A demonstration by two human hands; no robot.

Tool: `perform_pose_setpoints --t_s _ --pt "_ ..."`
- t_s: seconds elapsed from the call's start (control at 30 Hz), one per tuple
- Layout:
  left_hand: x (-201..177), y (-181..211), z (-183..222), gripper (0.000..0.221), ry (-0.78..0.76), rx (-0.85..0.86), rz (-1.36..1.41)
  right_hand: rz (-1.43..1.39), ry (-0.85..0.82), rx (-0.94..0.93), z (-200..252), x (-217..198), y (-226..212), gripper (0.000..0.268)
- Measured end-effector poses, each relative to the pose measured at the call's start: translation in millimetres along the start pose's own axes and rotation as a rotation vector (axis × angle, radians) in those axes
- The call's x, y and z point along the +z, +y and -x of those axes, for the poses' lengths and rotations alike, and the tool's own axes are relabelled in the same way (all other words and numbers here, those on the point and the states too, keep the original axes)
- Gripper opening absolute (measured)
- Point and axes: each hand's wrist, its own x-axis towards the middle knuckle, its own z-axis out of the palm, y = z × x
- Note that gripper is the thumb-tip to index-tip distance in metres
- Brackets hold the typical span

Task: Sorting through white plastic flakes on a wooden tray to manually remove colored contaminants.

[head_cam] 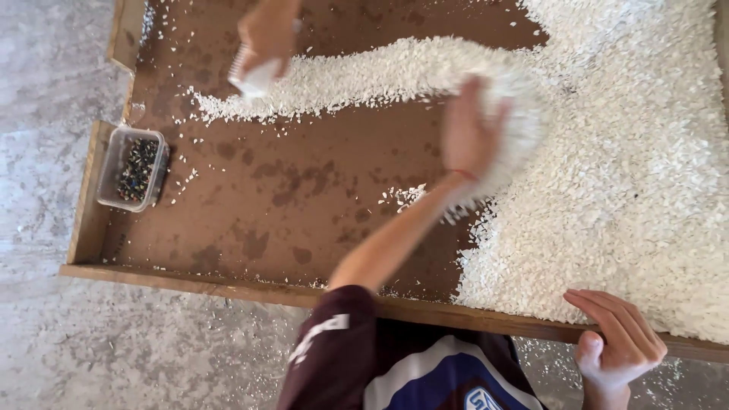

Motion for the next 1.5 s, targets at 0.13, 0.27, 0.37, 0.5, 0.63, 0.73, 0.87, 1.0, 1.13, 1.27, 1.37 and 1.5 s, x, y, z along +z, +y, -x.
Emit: perform_pose_setpoints --t_s 0.13,0.27,0.37,0.5,0.63,0.73,0.87,1.0,1.13,1.27,1.37,1.5 --pt "48.3 36.7 16.3 0.083 -0.265 0.181 0.263 0.044 -0.041 -0.043 1.7 0.5 3.4 0.06" --pt "38.4 12.9 10.8 0.076 -0.642 0.315 0.482 0.052 -0.063 -0.034 2.9 -0.7 3.4 0.058" --pt "-32.7 -29.0 17.9 0.059 -0.618 0.58 0.307 0.058 -0.046 -0.022 -1.5 -0.7 -1.2 0.06" --pt "-146.9 -64.1 43.1 0.042 -0.561 0.655 0.286 0.097 0.0 -0.018 0.6 4.3 2.0 0.061" --pt "-192.7 -121.9 67.9 0.051 -0.279 0.301 -0.156 0.078 0.028 -0.04 -1.3 3.1 -0.6 0.061" --pt "-177.4 -108.2 76.8 0.06 -0.188 0.035 -0.256 0.093 0.042 -0.089 1.0 3.0 3.7 0.063" --pt "-147.6 7.5 68.5 0.022 -0.314 0.037 -0.175 0.097 0.017 -0.12 14.3 4.0 16.0 0.062" --pt "-85.4 64.2 95.7 0.054 -0.532 -0.249 0.069 0.163 -0.16 -0.138 8.2 -16.1 3.9 0.06" --pt "-18.7 -16.4 110.9 0.063 -0.557 0.139 0.734 0.15 -0.215 0.122 8.1 -19.1 -13.3 0.047" --pt "-184.9 -11.0 -1.5 0.041 -0.851 0.026 -0.851 0.209 -0.213 0.2 37.7 -13.2 4.0 0.051" --pt "-253.8 -187.6 -96.0 0.024 -0.041 0.068 0.311 0.28 -0.789 0.119 92.1 -32.8 126.6 0.052" --pt "-338.5 -352.7 -117.1 0.049 0.339 -0.081 -0.515 0.347 -1.367 0.305 157.2 -21.4 261.0 0.071"
